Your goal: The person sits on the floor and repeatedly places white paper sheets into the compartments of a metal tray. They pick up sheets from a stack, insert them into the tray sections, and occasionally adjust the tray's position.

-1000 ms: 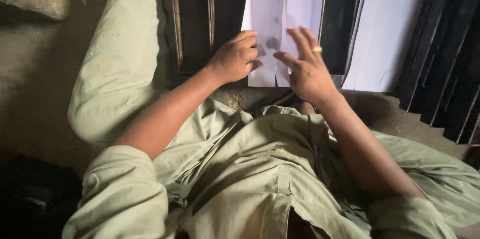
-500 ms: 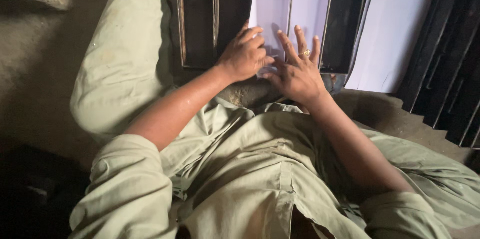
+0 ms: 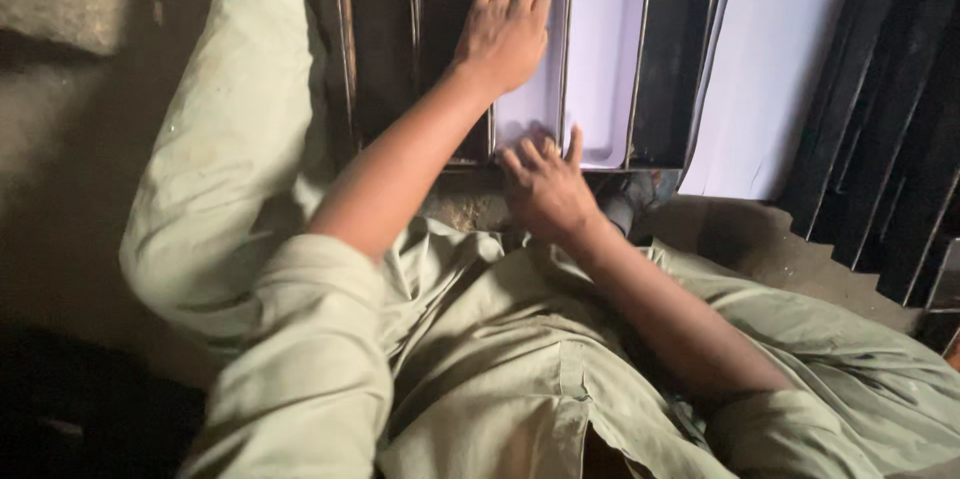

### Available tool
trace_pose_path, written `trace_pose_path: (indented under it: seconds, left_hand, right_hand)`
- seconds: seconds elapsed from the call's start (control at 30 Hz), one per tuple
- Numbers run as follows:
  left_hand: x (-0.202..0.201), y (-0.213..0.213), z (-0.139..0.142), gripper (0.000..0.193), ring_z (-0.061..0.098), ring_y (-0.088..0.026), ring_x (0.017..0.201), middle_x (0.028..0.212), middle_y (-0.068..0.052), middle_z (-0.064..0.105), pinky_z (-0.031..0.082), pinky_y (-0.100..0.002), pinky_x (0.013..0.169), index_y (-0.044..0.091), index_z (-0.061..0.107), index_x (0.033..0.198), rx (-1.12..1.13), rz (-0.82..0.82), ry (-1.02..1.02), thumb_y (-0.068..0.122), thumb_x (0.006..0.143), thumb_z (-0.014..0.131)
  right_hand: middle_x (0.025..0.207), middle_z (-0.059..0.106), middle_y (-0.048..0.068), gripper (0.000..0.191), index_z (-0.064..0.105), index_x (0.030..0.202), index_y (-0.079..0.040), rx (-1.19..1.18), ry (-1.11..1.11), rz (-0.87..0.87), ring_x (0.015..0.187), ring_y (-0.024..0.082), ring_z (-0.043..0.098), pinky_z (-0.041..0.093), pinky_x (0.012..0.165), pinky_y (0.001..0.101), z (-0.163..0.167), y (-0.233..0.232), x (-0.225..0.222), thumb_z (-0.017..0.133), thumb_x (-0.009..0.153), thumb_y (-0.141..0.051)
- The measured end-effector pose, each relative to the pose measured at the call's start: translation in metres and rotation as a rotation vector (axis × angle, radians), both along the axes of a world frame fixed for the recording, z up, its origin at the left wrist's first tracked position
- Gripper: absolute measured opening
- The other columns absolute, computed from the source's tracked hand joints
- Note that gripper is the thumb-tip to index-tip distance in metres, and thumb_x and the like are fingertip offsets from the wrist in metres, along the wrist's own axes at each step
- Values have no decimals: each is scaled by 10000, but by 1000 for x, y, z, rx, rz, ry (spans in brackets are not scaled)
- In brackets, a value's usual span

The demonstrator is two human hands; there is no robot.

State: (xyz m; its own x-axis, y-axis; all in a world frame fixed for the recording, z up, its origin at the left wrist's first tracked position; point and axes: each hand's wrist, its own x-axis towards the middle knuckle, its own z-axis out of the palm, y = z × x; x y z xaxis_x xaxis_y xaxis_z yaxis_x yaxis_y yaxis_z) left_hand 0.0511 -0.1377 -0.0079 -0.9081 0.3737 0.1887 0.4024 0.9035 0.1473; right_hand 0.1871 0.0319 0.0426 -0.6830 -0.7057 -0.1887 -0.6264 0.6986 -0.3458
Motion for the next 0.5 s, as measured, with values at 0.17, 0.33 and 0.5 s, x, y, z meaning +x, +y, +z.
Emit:
trace_pose_path:
  seconds: [0.17,0.33,0.5]
  left_hand:
    - [-21,15,-8,367,480,-431,1294,1400,-212,528,108,-760,1135,71,693,1219,-106,190,-103,193,885,599]
    - [-20,18,-10,295,441,-444,1326,1441,-206,501,169,-753,1122,68,702,1149,-161,203,-224,208,923,576]
    - [-17,18,-16,372,446,-445,1312,1375,-249,529,203,-740,1134,-10,682,1209,-44,197,-10,198,911,604]
  right_hand:
    - [1216,584,155,558,586,1365,-153,45,-40,-66,1165,381,569,211,1067,760,4,-2,3,656,825,-276]
    - [1309,595,149,699,513,1448,-75,-4,-210,-40,1232,371,566,214,1058,774,28,2,-15,703,805,-271]
    - [1497,510,194,691,509,1445,-28,-444,-448,-4,1363,359,536,409,1149,439,100,59,-15,770,847,-256]
